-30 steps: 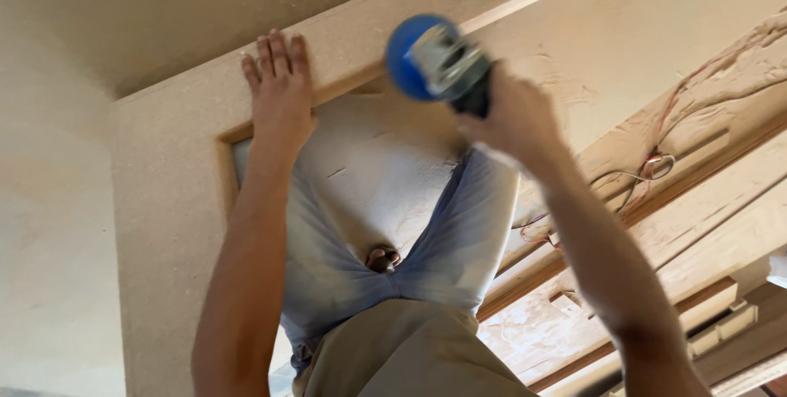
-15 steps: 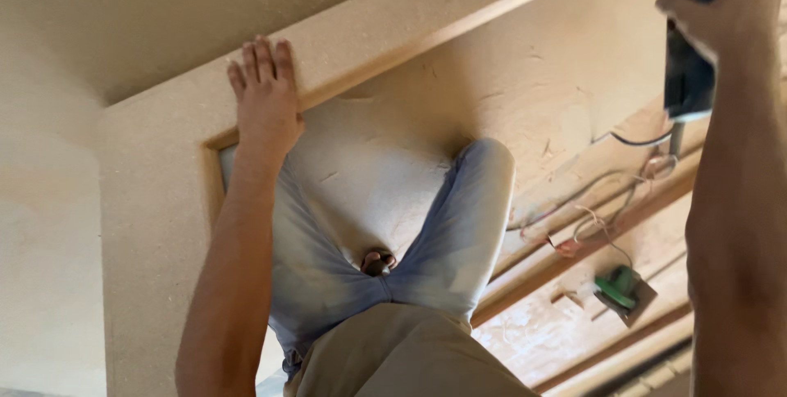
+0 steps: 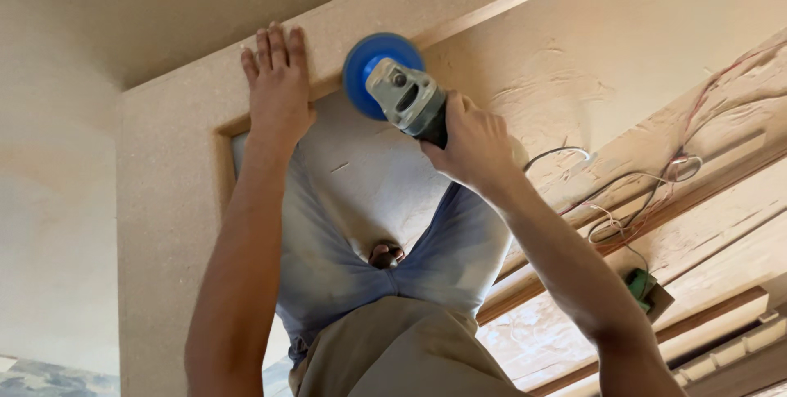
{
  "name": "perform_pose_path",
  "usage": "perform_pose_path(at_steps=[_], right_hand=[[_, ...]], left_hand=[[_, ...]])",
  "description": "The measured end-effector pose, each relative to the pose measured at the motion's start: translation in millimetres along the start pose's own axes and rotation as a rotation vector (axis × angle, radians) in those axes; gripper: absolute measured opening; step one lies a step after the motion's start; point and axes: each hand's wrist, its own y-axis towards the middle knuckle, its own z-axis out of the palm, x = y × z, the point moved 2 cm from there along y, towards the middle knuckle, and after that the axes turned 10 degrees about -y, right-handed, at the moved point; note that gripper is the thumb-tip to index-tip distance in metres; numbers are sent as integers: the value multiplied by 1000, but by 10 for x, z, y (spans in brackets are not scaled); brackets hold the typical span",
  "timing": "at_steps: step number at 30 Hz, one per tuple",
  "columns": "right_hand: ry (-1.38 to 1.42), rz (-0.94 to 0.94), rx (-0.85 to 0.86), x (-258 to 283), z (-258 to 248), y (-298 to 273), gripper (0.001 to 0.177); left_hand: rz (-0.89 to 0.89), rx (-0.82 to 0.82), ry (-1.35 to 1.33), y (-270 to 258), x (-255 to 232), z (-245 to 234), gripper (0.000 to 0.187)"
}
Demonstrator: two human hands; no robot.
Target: The person sands the edges and surface of a wooden board using an angle grinder while kneeling on the floor.
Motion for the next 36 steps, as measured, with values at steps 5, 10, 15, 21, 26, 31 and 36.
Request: perform_pose_path(at_steps=[5,10,15,21,26,31,36], right_hand=[[140,219,-65,-952,41,104,62],[193,-39,-558,-2705,-302,273,60],[294,206,-603,-3399,-265,223,42],[208,76,-509,-2290,70,182,59],[242,36,-122,-858,316,83,72],[63,-161,-237,-552,288,57,77],[288,272,-161,-1924,376,216,59]], left_hand=[[-13,44,-20,24,6,-11,119],[-43,70,-25,16,-2,-2,121],[-7,29,34,8,30,9,117],[-31,62,19,37,24,-5,120],[-28,59,11,28,-1,-4,120],[-24,57,18,12,-5,-12,116],[-37,85,33,38,-23,-30,120]])
